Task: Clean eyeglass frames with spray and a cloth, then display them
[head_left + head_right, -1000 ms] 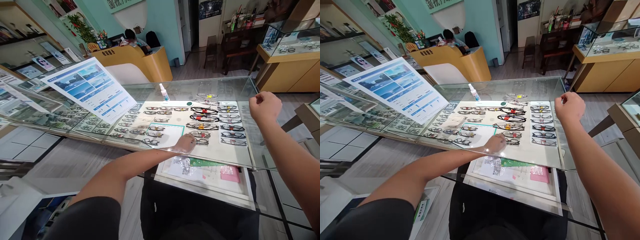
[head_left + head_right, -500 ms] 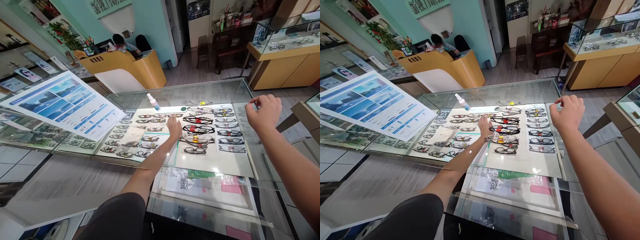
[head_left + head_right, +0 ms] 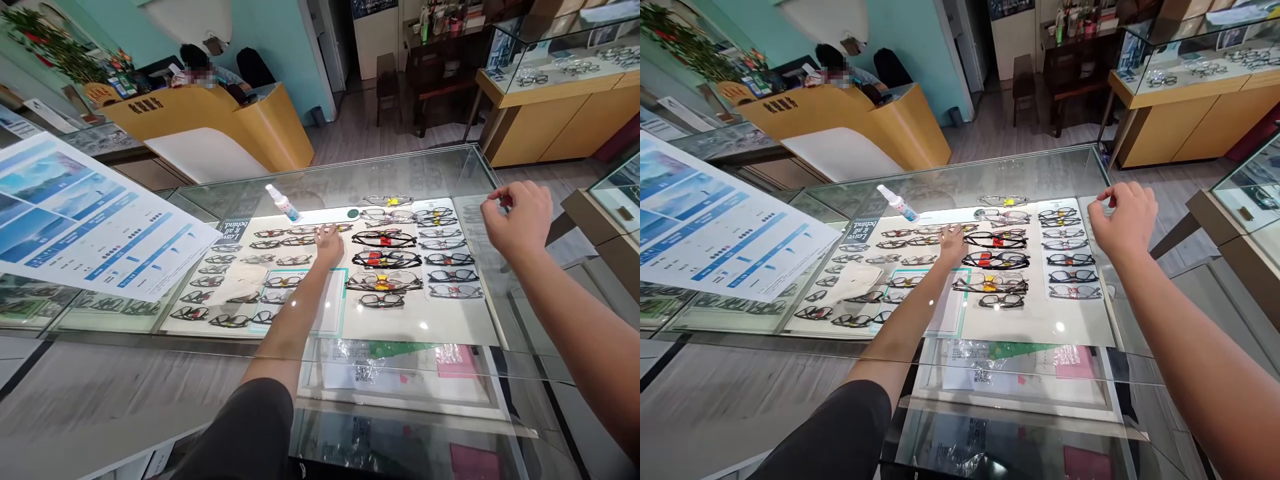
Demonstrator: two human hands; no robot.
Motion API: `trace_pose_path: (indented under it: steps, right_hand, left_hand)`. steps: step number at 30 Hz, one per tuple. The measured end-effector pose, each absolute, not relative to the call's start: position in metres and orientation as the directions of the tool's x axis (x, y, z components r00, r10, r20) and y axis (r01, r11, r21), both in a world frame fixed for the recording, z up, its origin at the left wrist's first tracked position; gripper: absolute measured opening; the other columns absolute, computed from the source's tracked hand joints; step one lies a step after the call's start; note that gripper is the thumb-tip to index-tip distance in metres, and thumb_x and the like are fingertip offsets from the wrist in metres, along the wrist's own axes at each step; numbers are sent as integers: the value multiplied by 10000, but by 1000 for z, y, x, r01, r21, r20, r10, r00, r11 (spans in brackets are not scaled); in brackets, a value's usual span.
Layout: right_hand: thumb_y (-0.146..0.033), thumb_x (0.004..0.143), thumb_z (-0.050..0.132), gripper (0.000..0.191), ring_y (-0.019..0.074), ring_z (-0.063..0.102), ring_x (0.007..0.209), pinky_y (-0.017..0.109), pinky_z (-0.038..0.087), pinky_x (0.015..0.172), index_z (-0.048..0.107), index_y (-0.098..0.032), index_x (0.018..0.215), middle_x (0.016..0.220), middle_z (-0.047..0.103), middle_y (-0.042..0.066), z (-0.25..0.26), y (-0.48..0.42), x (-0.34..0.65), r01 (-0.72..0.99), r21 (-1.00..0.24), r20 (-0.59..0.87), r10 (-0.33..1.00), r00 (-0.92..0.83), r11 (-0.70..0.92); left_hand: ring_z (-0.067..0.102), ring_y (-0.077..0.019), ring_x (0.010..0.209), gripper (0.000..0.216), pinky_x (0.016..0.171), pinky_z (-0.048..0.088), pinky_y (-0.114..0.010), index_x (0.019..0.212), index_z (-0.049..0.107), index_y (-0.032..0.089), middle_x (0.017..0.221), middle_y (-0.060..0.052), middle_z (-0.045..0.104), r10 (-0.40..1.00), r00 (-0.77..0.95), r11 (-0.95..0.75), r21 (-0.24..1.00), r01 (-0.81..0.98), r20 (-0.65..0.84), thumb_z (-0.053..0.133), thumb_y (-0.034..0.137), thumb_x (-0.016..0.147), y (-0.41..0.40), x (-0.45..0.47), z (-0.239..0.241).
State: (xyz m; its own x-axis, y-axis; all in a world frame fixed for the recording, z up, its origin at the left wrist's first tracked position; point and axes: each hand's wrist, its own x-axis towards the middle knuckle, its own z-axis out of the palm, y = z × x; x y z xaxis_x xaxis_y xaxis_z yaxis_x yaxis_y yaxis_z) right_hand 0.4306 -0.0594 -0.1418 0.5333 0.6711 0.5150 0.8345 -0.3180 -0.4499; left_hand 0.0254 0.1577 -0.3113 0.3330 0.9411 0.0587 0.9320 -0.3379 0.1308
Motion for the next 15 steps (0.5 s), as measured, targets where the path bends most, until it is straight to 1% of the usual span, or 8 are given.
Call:
trace_pose_path:
  steps: [3, 5, 9, 11, 15]
  right_hand:
    - [-361, 888, 536, 140, 297, 502, 950, 455, 408, 893, 612, -244, 875, 930, 641, 93, -139, -60, 429, 834, -446, 500, 682, 533, -325]
    - [-343, 888, 540, 123, 302, 500, 957, 454, 398, 881, 607, -241, 873, 938, 650, 102, -138, -60, 428, 831, -446, 489, 687, 538, -334]
    - [-323, 887, 550, 109, 323, 518, 971, 456, 387, 858, 617, -238, 877, 943, 658, 111, -137, -59, 428, 833, -439, 493, 685, 536, -336]
    - [-331, 897, 561, 117, 330, 528, 983, 458, 385, 859, 624, -233, 887, 946, 658, 115, -138, -59, 428, 845, -430, 505, 691, 517, -318]
    - [-327, 921, 559, 129, 343, 534, 1014, 457, 368, 849, 638, -225, 917, 987, 676, 131, -140, -60, 428, 863, -410, 519, 703, 487, -295]
  left_hand:
    - [292, -417, 1651, 542, 1349, 191, -650, 1451, 679, 134, 1722, -164, 505, 940, 336, -342, 129, 931, 66, 460, 263, 972, 156, 30, -309]
    - [301, -423, 1645, 567, 1345, 197, -641, 1488, 655, 127, 1722, -172, 498, 945, 314, -324, 131, 937, 90, 457, 269, 976, 150, 34, -305]
    - [296, -455, 1641, 654, 1303, 252, -673, 1626, 522, 123, 1736, -215, 455, 959, 229, -254, 152, 955, 166, 451, 316, 1005, 121, 41, -295]
    - [314, -456, 1634, 664, 1285, 288, -670, 1649, 485, 126, 1731, -231, 446, 958, 211, -245, 168, 955, 196, 441, 338, 1021, 99, 43, -289]
    - [355, -438, 1620, 649, 1281, 318, -637, 1627, 509, 143, 1725, -233, 439, 935, 279, -320, 186, 929, 218, 480, 333, 1007, 43, 38, -282]
